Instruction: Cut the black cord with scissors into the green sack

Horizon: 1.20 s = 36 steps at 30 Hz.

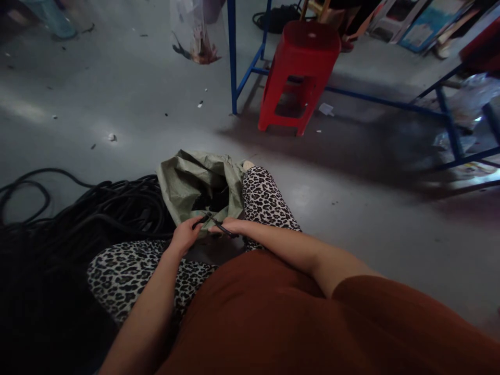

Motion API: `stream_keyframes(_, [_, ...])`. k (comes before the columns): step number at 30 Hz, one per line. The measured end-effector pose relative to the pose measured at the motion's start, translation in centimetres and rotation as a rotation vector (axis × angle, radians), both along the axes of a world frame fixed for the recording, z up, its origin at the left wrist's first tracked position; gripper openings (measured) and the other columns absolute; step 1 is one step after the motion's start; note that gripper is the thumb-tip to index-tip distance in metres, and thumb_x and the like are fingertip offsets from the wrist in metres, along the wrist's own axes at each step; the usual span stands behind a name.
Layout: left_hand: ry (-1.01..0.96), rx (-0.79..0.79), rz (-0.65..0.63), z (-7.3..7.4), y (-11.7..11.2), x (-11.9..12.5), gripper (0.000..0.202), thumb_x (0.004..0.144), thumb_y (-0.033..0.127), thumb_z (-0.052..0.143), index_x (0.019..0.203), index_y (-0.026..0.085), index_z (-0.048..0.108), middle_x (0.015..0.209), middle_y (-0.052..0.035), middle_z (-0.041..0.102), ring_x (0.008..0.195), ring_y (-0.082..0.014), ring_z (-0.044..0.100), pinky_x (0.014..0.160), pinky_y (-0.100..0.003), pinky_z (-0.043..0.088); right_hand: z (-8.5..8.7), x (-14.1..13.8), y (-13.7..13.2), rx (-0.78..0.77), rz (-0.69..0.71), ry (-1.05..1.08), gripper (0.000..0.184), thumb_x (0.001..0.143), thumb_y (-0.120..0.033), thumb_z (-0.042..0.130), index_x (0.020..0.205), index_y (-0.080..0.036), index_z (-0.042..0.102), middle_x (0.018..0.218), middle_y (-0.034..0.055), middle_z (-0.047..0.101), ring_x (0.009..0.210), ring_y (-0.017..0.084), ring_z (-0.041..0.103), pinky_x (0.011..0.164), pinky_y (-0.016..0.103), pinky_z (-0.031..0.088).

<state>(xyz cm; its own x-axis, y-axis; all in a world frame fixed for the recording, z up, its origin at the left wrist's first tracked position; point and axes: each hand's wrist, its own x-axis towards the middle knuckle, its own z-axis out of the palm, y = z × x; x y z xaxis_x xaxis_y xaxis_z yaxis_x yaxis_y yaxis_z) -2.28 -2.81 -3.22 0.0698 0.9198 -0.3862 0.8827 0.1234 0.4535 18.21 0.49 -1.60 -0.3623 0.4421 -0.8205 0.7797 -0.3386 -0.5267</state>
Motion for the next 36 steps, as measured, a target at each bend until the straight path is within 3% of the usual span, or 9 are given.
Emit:
stream_keyframes(4, [-0.011, 0.01, -0.043, 0.0, -0.1, 0.0, 0.04, 0.096, 0.019, 0.058, 0.132, 0.023, 0.075, 0.13, -0.0068, 0.077, 0.123, -0.0258, 0.071, 0.108, -0.035, 0.055, 0.0, 0.0, 0.0, -0.021, 0.027, -0.007, 0.058, 0.093, -0.068, 0.068, 0.096, -0.011, 0.077, 0.074, 0.0081, 0.072, 0.074, 0.022, 0.074, 0.057, 0.02, 0.053])
stream_keyframes(9, [-0.001, -0.015, -0.083, 0.1, 0.1, 0.1, 0.041, 0.097, 0.019, 0.056, 0.134, 0.022, 0.073, 0.133, -0.0075, 0.076, 0.125, -0.0255, 0.07, 0.109, -0.035, 0.054, 0.4, -0.1, -0.2, -0.034, -0.055, -0.013, 0.055, 0.093, -0.066, 0.069, 0.092, -0.011, 0.073, 0.069, 0.0068, 0.068, 0.069, 0.019, 0.07, 0.054, 0.02, 0.049])
stream_keyframes(13, [0.013, -0.014, -0.09, 0.0, 0.2, 0.2, 0.041, 0.096, 0.019, 0.057, 0.135, 0.022, 0.073, 0.134, -0.008, 0.075, 0.125, -0.0255, 0.07, 0.111, -0.036, 0.054, -0.7, -0.5, -0.4, -0.052, -0.12, -0.055, 0.054, 0.091, -0.066, 0.072, 0.084, -0.012, 0.069, 0.064, 0.0054, 0.065, 0.059, 0.017, 0.064, 0.044, 0.02, 0.043])
stream_keyframes(17, [-0.003, -0.012, -0.092, 0.0, 0.2, 0.4, 0.041, 0.097, 0.02, 0.057, 0.134, 0.023, 0.073, 0.132, -0.0081, 0.076, 0.123, -0.0257, 0.071, 0.109, -0.036, 0.054, -1.7, -0.7, -0.5, -0.059, -0.186, -0.063, 0.047, 0.088, -0.058, 0.076, 0.084, -0.012, 0.069, 0.072, 0.0086, 0.071, 0.057, 0.018, 0.067, 0.042, 0.021, 0.046])
stream_keyframes(23, [-0.022, -0.02, -0.059, 0.0, 0.4, 0.9, 0.04, 0.098, 0.022, 0.056, 0.134, 0.024, 0.073, 0.128, -0.007, 0.078, 0.12, -0.0246, 0.072, 0.106, -0.034, 0.055, -0.2, -0.7, -0.1, -0.017, -0.123, -0.12, 0.04, 0.096, -0.047, 0.068, 0.083, -0.009, 0.074, 0.081, 0.0151, 0.078, 0.066, 0.022, 0.075, 0.044, 0.02, 0.048])
stream_keyframes(30, [-0.028, -0.039, -0.021, 0.0, 0.7, 1.0, 0.041, 0.099, 0.022, 0.057, 0.137, 0.021, 0.071, 0.133, -0.0103, 0.075, 0.124, -0.0269, 0.07, 0.107, -0.036, 0.055, 0.1, -0.6, -0.1, 0.02, -0.108, -0.133, 0.043, 0.097, -0.048, 0.066, 0.086, -0.008, 0.076, 0.077, 0.0153, 0.078, 0.059, 0.022, 0.074, 0.043, 0.02, 0.05])
stream_keyframes(36, [-0.02, -0.048, -0.013, -0.2, 0.9, 0.7, 0.04, 0.099, 0.024, 0.057, 0.137, 0.022, 0.071, 0.132, -0.0097, 0.076, 0.123, -0.0265, 0.07, 0.107, -0.036, 0.055, 0.9, -0.7, -0.1, 0.081, -0.111, -0.173, 0.037, 0.095, -0.043, 0.068, 0.096, -0.008, 0.08, 0.078, 0.0145, 0.078, 0.065, 0.024, 0.076, 0.051, 0.021, 0.051])
